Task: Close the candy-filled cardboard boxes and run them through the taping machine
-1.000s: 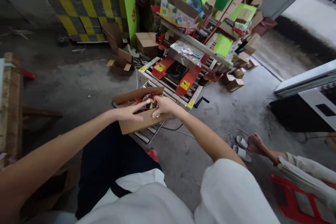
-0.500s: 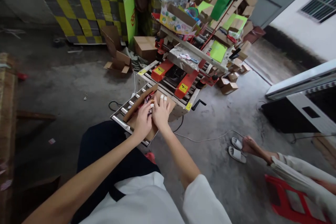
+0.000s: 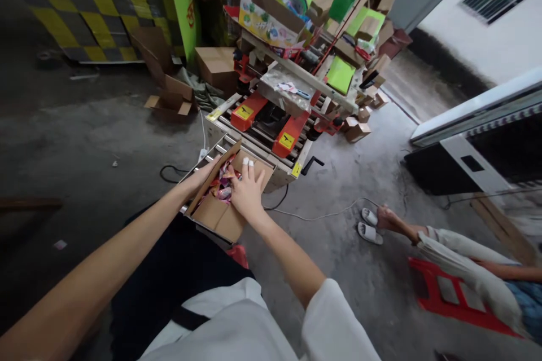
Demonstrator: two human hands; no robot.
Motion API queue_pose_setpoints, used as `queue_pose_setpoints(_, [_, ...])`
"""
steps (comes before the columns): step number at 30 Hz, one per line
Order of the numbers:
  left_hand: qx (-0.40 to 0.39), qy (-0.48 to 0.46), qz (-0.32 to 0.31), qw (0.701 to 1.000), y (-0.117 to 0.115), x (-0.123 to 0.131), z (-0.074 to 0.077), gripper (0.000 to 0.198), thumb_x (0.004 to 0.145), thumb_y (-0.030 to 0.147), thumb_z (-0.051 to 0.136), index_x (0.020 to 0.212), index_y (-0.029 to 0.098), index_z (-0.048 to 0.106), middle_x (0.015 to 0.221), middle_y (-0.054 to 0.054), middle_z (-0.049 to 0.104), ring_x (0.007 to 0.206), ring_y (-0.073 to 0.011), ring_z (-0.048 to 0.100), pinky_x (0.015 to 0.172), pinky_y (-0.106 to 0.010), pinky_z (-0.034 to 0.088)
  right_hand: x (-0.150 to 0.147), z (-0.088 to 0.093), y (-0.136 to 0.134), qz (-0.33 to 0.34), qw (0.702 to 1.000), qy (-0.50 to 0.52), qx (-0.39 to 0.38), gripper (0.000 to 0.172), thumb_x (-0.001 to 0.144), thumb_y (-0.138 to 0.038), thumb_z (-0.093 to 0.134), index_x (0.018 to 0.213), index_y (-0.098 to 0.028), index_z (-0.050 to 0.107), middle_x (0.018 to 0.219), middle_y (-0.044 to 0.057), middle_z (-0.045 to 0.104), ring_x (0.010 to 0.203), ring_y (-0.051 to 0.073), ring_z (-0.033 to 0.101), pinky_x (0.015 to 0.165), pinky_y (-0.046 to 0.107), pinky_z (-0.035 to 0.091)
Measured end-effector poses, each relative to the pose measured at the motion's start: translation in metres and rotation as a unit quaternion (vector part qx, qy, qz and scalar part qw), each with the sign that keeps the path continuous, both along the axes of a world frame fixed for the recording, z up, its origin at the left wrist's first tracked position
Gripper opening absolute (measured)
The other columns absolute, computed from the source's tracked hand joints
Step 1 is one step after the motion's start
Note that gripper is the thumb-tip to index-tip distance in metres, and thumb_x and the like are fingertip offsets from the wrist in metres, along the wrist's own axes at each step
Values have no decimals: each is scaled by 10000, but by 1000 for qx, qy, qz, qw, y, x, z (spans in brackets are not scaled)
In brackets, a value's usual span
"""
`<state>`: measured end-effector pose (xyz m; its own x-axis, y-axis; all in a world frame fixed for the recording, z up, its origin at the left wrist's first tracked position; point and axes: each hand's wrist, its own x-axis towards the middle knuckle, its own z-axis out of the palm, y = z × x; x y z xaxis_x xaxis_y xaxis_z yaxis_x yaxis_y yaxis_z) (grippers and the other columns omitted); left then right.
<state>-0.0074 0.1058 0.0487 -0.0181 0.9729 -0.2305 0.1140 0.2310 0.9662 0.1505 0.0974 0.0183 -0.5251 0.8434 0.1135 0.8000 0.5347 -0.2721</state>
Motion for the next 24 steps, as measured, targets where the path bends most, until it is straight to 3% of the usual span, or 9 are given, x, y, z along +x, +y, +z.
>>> queue_pose_setpoints(2, [-6, -13, -38, 999, -4, 6, -3, 747, 979, 682, 287, 1410, 162, 606, 1339, -126, 687, 1308, -270, 602, 1142, -408, 459, 3, -2, -2, 2, 997, 71, -1, 388, 980, -192, 485, 1329, -221, 652, 1649, 205, 307, 1539, 377, 268, 1172, 770, 124])
queue_pose_setpoints(4, [38, 78, -68, 994, -9, 9, -4, 677, 1012, 583, 296, 1495, 165, 520, 1517, -122, 548, 1444, -262, 472, 1221, -416, 364, 9, -5, -4, -15, 985, 174, 2, 293, 960, -177, 460, 1115, -183, 709, 1577, 192, 429, 1486, 332, 374, 1209, 719, 129])
queue_pose_setpoints(6, [73, 212, -96, 970, -15, 13, -4, 630, 1028, 485, 345, 1574, 176, 405, 1639, -135, 375, 1518, -284, 360, 1249, -460, 309, 15, -10, -7, -54, 954, 294, 19, 241, 954, -195, 444, 1013, -172, 677, 1469, 194, 522, 1414, 289, 462, 1226, 629, 228])
queue_pose_setpoints(10, [35, 447, -110, 887, -27, 31, -1, 586, 1044, 400, 376, 1605, 235, 347, 1683, -193, 229, 1412, -407, 475, 1080, -578, 480, 20, -19, -9, -128, 891, 430, 71, 231, 926, -166, 417, 1096, -172, 573, 1305, 187, 568, 1341, 250, 500, 1125, 486, 423])
queue_pose_setpoints(14, [34, 555, -87, 827, -28, 49, 3, 567, 1037, 354, 402, 1598, 281, 365, 1681, -229, 197, 1350, -456, 501, 882, -560, 581, 12, -22, 0, -100, 922, 370, 59, 308, 885, -91, 371, 1117, -166, 559, 1287, 177, 567, 1329, 236, 483, 1134, 482, 411])
queue_pose_setpoints(16, [33, 547, -86, 832, -23, 50, 3, 566, 1033, 348, 413, 1594, 285, 374, 1667, -228, 235, 1347, -453, 504, 902, -575, 574, 7, -22, 6, -88, 942, 321, 44, 331, 889, -89, 365, 1136, -155, 575, 1329, 186, 556, 1351, 245, 462, 1186, 533, 343])
queue_pose_setpoints(19, [32, 479, -102, 871, -13, 35, -2, 569, 1025, 344, 434, 1585, 249, 399, 1654, -205, 285, 1387, -420, 492, 1068, -595, 488, 2, -20, 11, -90, 957, 272, 35, 397, 927, -105, 338, 1244, -131, 576, 1391, 204, 534, 1396, 255, 429, 1227, 586, 254])
queue_pose_setpoints(22, [63, 372, -134, 916, -5, 15, -11, 591, 1014, 293, 417, 1593, 182, 374, 1666, -168, 294, 1522, -320, 347, 1242, -493, 327, 1, -16, 10, -93, 963, 251, 35, 483, 956, -117, 309, 1390, -133, 520, 1491, 205, 461, 1471, 254, 348, 1233, 571, 263])
queue_pose_setpoints(24, [86, 332, -139, 929, -5, 9, -16, 593, 1012, 283, 401, 1594, 175, 364, 1671, -136, 305, 1559, -269, 277, 1273, -447, 275, 2, -14, 8, -100, 962, 250, 35, 532, 957, -125, 310, 1467, -144, 463, 1547, 198, 401, 1507, 255, 291, 1237, 559, 271])
